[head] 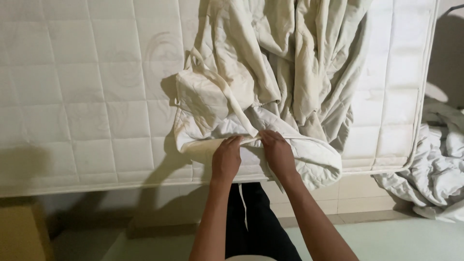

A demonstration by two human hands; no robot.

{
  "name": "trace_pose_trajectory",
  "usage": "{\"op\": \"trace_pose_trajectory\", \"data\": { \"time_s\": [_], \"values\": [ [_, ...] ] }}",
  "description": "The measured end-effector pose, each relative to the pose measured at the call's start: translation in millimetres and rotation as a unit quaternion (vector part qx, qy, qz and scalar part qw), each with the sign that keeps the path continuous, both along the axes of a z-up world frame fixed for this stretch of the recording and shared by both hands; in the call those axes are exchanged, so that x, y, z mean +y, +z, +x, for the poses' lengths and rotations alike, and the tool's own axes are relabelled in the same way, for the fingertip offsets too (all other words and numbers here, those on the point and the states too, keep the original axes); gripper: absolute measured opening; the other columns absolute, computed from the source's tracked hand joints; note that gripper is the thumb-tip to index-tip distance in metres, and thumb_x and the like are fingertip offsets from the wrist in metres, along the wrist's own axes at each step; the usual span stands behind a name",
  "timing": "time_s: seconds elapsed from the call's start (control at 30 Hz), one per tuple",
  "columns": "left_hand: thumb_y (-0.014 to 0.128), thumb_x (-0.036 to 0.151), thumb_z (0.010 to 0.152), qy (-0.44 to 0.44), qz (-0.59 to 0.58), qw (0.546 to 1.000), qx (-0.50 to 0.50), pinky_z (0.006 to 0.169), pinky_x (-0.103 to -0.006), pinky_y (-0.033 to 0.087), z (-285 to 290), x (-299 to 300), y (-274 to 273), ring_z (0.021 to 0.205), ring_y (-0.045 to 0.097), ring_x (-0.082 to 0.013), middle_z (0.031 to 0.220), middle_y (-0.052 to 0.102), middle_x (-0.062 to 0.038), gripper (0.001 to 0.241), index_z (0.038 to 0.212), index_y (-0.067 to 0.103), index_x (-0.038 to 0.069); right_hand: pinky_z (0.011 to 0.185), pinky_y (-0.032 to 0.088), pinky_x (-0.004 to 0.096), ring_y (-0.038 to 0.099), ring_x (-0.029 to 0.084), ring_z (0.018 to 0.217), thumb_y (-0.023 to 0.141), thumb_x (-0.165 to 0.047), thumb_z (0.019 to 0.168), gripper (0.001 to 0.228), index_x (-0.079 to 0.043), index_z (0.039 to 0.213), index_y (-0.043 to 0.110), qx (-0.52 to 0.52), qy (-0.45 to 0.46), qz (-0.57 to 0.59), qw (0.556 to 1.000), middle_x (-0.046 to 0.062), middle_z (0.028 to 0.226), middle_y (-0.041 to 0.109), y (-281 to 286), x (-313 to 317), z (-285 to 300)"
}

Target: The person folds a white quilted blanket on a mattress. They smooth the fabric, fold it into sections, and then spread a white sheet over the mattress.

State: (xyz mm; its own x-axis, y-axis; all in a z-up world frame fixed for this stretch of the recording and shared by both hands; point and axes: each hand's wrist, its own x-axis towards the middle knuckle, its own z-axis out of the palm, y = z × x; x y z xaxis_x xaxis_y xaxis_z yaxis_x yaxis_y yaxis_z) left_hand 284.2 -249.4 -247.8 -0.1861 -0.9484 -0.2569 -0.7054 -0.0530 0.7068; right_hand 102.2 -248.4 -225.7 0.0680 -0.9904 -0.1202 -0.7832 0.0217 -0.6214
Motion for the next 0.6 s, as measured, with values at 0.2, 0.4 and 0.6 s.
{"op": "trace_pose_trajectory", "data": {
  "time_s": [0.2,0.4,0.6],
  "values": [
    [0.055,0.007,0.098,0.004,0.004,1.000,-0.008,0.098,-0.0438,0.052,6,28,-13,0.116,0.065,-0.0333,0.124,0.072,-0.015,0.032,0.125,0.070,0.005,0.096,0.055,0.044,0.070,0.036,0.105,0.061,-0.005,0.094,0.025,-0.002,0.117,0.072,-0.005,0.013,0.000,1.000,0.015,0.118,0.073,-12,26,-3],
    [0.056,0.011,0.097,0.028,0.020,0.999,-0.001,0.095,-0.0460,0.053,12,55,-5,0.111,0.067,-0.0354,0.120,0.073,-0.016,0.029,0.121,0.072,0.007,0.090,0.056,0.044,0.069,0.037,0.106,0.064,-0.004,0.089,0.027,-0.003,0.113,0.073,-0.012,0.050,0.021,0.998,0.015,0.118,0.073,-2,50,-2],
    [0.055,0.009,0.098,0.035,0.016,0.998,0.051,0.090,-0.0477,0.054,13,57,27,0.106,0.068,-0.0391,0.115,0.073,-0.018,0.029,0.121,0.072,0.009,0.087,0.057,0.044,0.071,0.036,0.104,0.065,-0.006,0.090,0.028,-0.004,0.117,0.073,-0.048,0.017,0.029,0.998,0.014,0.119,0.073,14,53,-3]
  ]
}}
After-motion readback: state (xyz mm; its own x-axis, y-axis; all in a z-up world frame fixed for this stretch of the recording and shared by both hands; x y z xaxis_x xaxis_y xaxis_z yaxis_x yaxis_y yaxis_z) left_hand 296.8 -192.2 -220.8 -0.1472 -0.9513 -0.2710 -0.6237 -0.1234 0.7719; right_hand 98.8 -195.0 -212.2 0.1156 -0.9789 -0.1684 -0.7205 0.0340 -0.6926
